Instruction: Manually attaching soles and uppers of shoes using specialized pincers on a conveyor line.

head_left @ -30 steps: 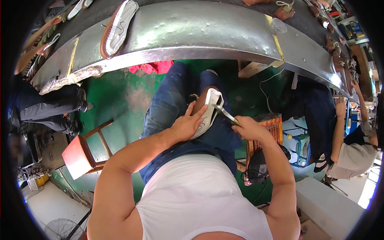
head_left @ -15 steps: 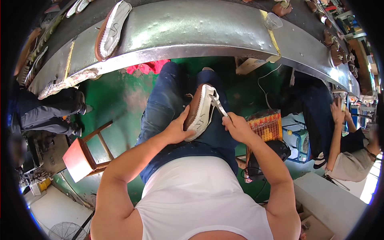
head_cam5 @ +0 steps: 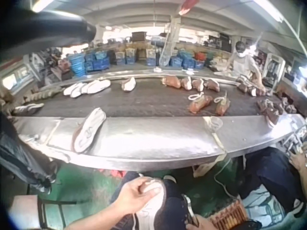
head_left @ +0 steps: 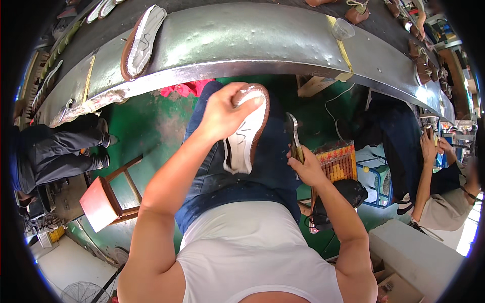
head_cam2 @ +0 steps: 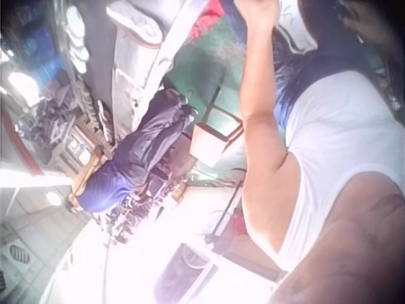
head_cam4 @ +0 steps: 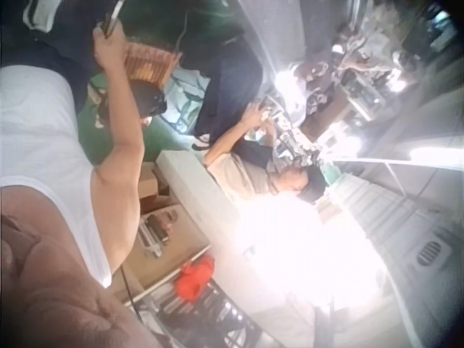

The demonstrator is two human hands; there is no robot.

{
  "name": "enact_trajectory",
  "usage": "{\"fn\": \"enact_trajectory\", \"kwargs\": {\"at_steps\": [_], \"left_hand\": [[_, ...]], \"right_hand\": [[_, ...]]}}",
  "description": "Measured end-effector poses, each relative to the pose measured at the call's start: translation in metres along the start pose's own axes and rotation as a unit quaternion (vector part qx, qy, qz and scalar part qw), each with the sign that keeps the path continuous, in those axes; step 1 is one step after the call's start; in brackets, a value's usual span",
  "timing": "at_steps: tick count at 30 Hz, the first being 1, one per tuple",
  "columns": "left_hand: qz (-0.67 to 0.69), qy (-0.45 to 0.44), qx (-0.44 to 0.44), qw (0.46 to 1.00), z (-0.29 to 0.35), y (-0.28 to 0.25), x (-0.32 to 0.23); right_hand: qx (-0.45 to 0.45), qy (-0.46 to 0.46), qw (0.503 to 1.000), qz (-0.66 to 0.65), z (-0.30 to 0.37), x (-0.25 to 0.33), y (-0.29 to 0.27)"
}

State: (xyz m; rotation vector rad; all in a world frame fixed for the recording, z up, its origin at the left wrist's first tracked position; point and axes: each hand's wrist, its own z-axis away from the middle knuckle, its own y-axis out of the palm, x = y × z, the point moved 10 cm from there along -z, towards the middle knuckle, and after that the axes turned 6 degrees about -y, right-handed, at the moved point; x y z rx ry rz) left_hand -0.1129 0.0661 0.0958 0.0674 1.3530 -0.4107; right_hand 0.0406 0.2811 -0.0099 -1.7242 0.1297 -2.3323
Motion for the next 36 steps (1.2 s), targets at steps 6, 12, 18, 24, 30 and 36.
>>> {"fn": "enact_trajectory", "kwargs": {"at_steps": [6,12,18,24,30,36], "left_hand": [[-0.151,-0.104,0.149,0.972,0.044,0.040,0.115],[-0.134,-0.083,-0.034,0.987,0.083,0.009,0.113],[-0.237,0.061,-0.045,0.968,0.087,0.025,0.078],[-0.064,-0.020,-0.079,0.995,0.069,0.013,0.128],[0.408,-0.236,0.127,0.873,0.077,0.070,0.168],[0.376,-0.208,0.101,0.897,0.062,0.062,0.168]], "right_hand": [[0.126,0.031,0.983,0.128,0.014,0.024,0.019],[0.178,-0.125,0.954,0.206,0.005,0.053,0.049],[0.245,-0.124,0.917,0.288,-0.013,0.073,0.056],[0.371,0.101,0.876,0.291,-0.022,0.080,0.054],[0.293,-0.024,0.881,0.370,-0.029,0.070,0.077],[0.185,0.023,0.950,0.250,-0.015,0.036,0.094]]}}
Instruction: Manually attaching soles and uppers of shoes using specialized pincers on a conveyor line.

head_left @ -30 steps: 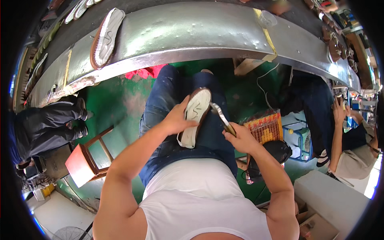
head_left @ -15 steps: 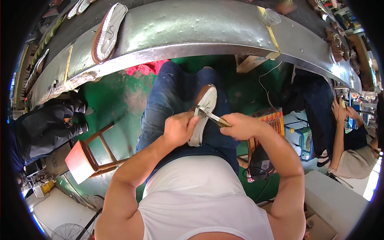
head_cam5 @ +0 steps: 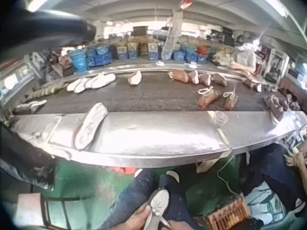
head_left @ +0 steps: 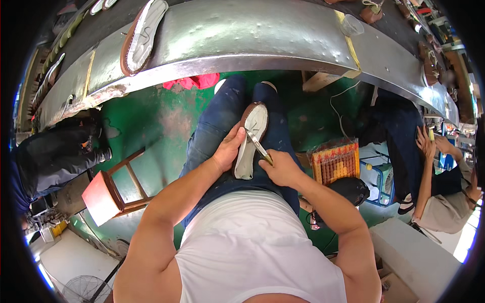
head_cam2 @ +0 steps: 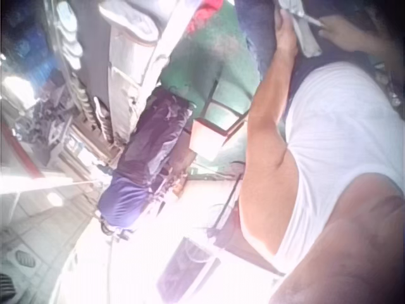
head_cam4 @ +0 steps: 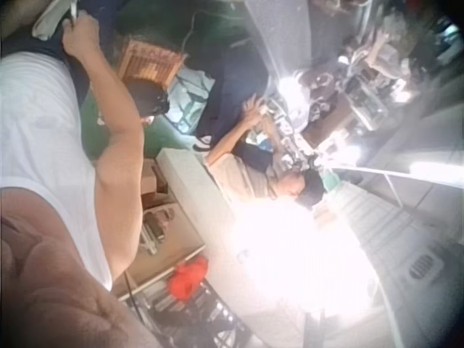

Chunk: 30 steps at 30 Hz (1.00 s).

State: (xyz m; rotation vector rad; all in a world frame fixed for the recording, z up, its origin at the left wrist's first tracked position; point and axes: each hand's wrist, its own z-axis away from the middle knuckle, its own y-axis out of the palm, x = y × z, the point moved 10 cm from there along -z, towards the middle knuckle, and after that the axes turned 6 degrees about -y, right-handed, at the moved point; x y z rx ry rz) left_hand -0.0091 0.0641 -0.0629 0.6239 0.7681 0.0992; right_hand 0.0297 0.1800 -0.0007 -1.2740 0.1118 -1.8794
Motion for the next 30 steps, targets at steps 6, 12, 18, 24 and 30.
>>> {"fn": "enact_trajectory", "kwargs": {"at_steps": [6,12,18,24,30], "left_hand": [[0.004,0.015,-0.003,1.000,-0.007,-0.001,0.001],[0.031,0.002,-0.026,0.999,-0.011,0.003,0.007],[-0.039,0.015,-0.052,0.998,-0.015,0.008,0.009],[-0.104,-0.053,-0.091,0.989,-0.018,-0.004,0.009],[-0.246,-0.053,-0.125,0.960,-0.012,0.007,-0.003]], "right_hand": [[-0.077,-0.022,0.993,-0.081,0.002,-0.016,0.002],[0.104,0.122,0.924,-0.348,0.004,-0.042,0.032],[0.201,0.130,0.737,-0.633,0.021,-0.058,0.045],[0.196,0.125,0.895,-0.381,0.033,-0.082,-0.018],[-0.085,-0.067,0.985,-0.135,-0.002,0.001,-0.079]]}}
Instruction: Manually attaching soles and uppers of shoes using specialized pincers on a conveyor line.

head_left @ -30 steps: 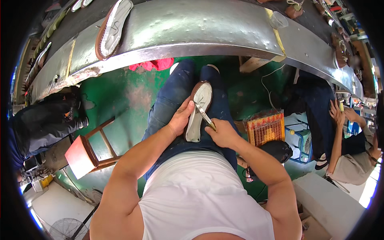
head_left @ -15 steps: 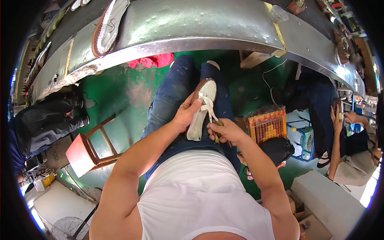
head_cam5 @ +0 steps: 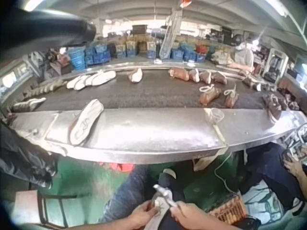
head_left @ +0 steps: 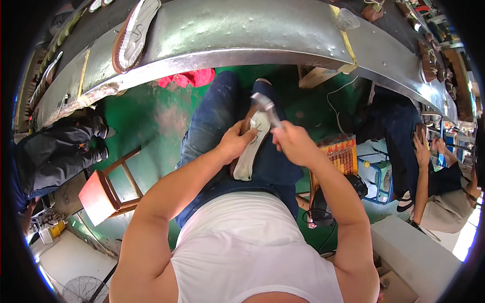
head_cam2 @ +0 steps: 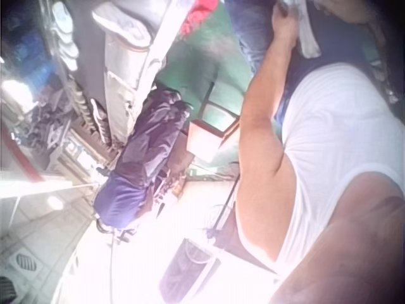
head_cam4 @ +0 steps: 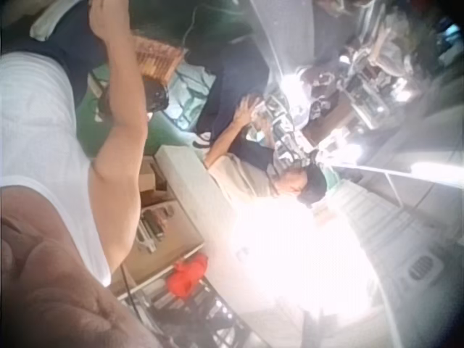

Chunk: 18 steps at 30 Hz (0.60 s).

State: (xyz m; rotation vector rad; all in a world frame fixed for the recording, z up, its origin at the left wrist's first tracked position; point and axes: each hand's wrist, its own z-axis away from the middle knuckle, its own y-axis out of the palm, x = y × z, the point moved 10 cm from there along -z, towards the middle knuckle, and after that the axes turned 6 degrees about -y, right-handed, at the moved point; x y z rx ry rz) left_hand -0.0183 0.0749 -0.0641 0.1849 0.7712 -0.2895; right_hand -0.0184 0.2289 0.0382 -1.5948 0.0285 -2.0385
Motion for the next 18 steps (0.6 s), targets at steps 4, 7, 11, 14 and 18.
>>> {"fn": "enact_trajectory", "kwargs": {"at_steps": [4,7,11,14,18], "left_hand": [[-0.017,-0.019,0.067,0.997,0.002,-0.004,0.001],[0.018,-0.120,0.142,0.982,0.006,-0.002,-0.003],[0.016,-0.155,0.174,0.972,-0.005,-0.004,0.007],[0.009,-0.156,0.176,0.972,-0.004,0.001,0.005],[0.013,-0.151,0.174,0.973,-0.004,0.002,0.005]], "right_hand": [[0.083,0.030,0.978,0.188,-0.013,-0.031,0.007],[0.139,0.149,0.978,0.052,0.024,-0.038,0.005],[0.265,0.038,0.945,0.188,0.042,-0.023,0.039],[0.268,0.052,0.935,0.228,0.043,-0.018,0.056],[0.177,-0.058,0.933,0.307,0.043,-0.005,0.053]]}}
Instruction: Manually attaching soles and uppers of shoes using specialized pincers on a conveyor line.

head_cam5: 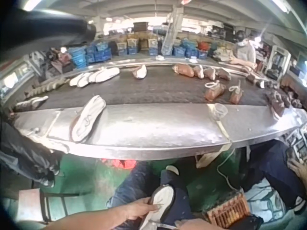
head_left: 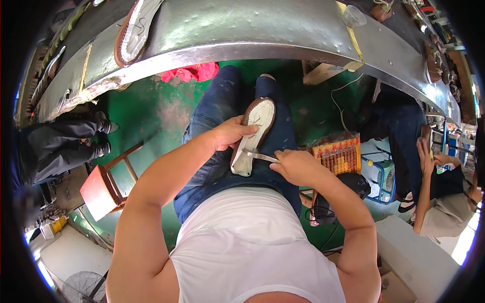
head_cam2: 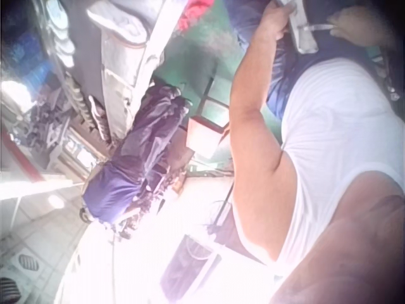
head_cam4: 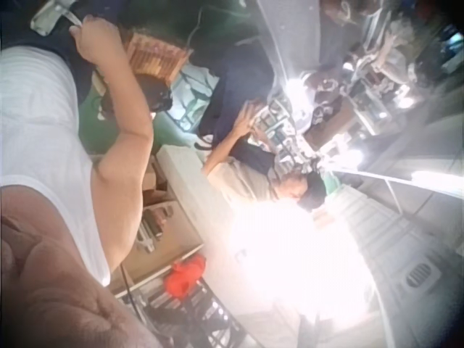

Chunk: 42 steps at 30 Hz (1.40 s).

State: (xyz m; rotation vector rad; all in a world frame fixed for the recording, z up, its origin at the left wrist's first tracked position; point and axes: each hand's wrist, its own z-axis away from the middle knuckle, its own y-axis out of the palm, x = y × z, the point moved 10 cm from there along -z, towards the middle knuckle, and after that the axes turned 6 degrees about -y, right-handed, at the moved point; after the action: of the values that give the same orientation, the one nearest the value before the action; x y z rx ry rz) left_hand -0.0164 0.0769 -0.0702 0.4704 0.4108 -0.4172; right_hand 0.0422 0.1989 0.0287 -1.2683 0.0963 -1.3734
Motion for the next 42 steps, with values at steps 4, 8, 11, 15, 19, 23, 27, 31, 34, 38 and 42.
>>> {"fn": "enact_trajectory", "kwargs": {"at_steps": [4,8,11,15,19,23,27,31,34,38,42], "left_hand": [[-0.003,0.007,-0.014,1.000,0.004,0.000,-0.001],[0.005,0.029,-0.011,0.999,0.004,-0.004,0.002],[0.022,0.056,-0.020,0.998,0.001,-0.008,0.000],[-0.006,0.143,-0.049,0.988,-0.004,-0.010,-0.001],[-0.104,0.152,-0.100,0.978,-0.001,0.000,0.008],[-0.362,0.253,-0.187,0.878,0.026,0.009,0.051],[-0.229,0.225,-0.100,0.942,0.027,0.016,0.061],[-0.130,0.240,-0.104,0.956,0.030,0.016,0.051],[-0.105,0.246,-0.115,0.957,0.033,0.010,0.053],[-0.136,0.231,-0.115,0.957,0.028,0.006,0.054],[-0.103,0.253,-0.076,0.959,0.028,0.002,0.052]], "right_hand": [[-0.027,-0.016,0.999,0.014,-0.001,0.002,0.001],[-0.037,-0.029,0.997,0.063,-0.006,0.005,0.007],[-0.095,-0.039,0.992,0.071,-0.004,0.000,0.012],[-0.182,-0.030,0.981,0.059,0.021,-0.002,0.013],[-0.092,0.064,0.994,-0.008,0.038,-0.011,0.030],[-0.008,0.113,0.990,-0.081,0.027,-0.031,0.028],[0.018,0.108,0.991,-0.082,0.025,-0.033,0.029],[0.100,0.161,0.949,-0.253,0.033,-0.040,0.026],[-0.054,0.120,0.964,-0.229,0.021,-0.018,-0.015],[-0.212,0.020,0.974,-0.079,-0.005,0.010,-0.014],[-0.068,0.090,0.992,-0.053,-0.013,-0.002,-0.001]]}}
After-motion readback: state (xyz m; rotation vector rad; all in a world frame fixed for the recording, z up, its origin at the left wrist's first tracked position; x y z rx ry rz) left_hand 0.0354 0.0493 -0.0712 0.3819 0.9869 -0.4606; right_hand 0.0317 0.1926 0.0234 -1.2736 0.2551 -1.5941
